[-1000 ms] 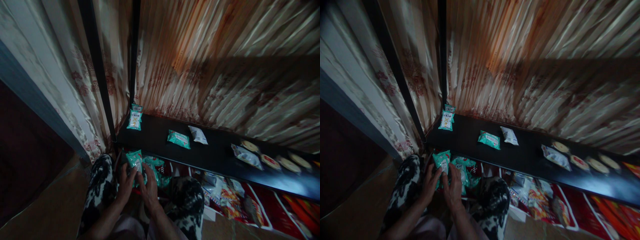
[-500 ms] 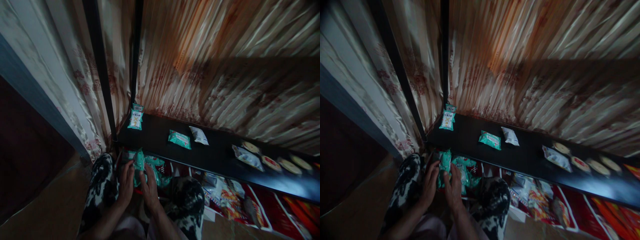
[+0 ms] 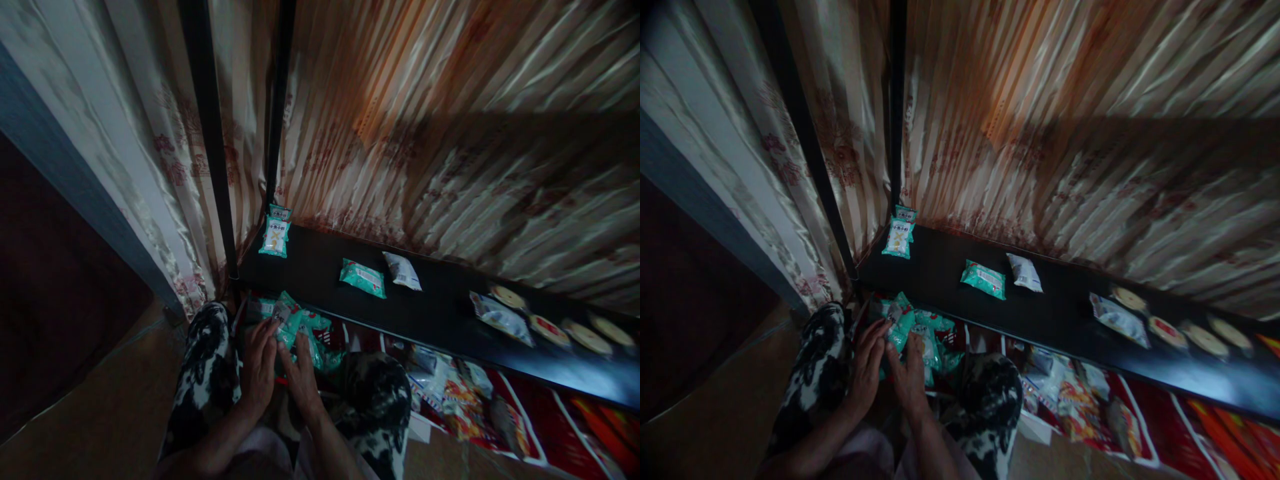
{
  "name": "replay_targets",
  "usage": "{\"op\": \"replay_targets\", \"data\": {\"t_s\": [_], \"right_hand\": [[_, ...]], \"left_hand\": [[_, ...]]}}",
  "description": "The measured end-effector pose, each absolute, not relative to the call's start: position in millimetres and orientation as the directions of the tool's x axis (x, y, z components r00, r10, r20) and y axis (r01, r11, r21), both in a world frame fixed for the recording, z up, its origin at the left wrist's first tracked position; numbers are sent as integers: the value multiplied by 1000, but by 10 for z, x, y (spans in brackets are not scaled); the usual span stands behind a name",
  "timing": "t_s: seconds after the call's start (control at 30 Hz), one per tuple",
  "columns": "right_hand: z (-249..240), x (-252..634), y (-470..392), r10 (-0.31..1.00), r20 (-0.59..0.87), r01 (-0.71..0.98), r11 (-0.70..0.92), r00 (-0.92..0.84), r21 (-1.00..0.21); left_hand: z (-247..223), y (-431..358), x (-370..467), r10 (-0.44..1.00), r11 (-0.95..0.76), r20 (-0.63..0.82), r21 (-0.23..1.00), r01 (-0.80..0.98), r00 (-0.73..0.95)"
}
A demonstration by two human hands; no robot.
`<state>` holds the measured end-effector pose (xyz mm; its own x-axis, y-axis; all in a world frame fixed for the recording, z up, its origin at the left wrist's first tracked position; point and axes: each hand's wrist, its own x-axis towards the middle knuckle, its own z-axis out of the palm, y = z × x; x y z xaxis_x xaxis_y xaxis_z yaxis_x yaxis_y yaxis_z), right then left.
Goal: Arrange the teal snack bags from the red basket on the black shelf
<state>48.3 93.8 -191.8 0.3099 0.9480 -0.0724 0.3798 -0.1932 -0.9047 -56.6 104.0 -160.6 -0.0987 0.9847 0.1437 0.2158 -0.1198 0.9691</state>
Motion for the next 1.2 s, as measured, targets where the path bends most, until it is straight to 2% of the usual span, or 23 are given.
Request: {"op": "replay_targets", "data": {"t_s": [0.07,0.2,0.3,0.53,0.73,0.93,1.03,1.2], "right_hand": [[-1949,475,945,937,-78,344,-201,339,-917],[-1903,461,976,940,22,347,-104,341,-932],[-1813,448,997,941,42,346,-82,336,-935],[-1648,447,1032,953,-13,243,-90,302,-966],[-1671,418,1085,914,-104,151,-176,392,-973],[-1671,409,1093,914,-138,34,-163,382,-986],[-1687,423,1097,929,-147,20,-164,339,-986],[-1772,445,1111,904,-134,55,-170,407,-984]], "left_hand": [[-1579,1026,-565,987,-112,133,972,206,-92],[-1555,1011,-563,984,-145,164,966,216,-73],[-1558,1001,-553,979,-172,191,959,225,-68],[-1550,1017,-562,982,-146,167,967,210,-87],[-1547,1123,-599,974,-128,174,952,279,-147],[-1657,1224,-663,973,-4,79,946,324,-219],[-1701,1256,-685,975,65,-3,959,277,-221],[-1694,1295,-699,976,172,-144,969,177,-165]]}}
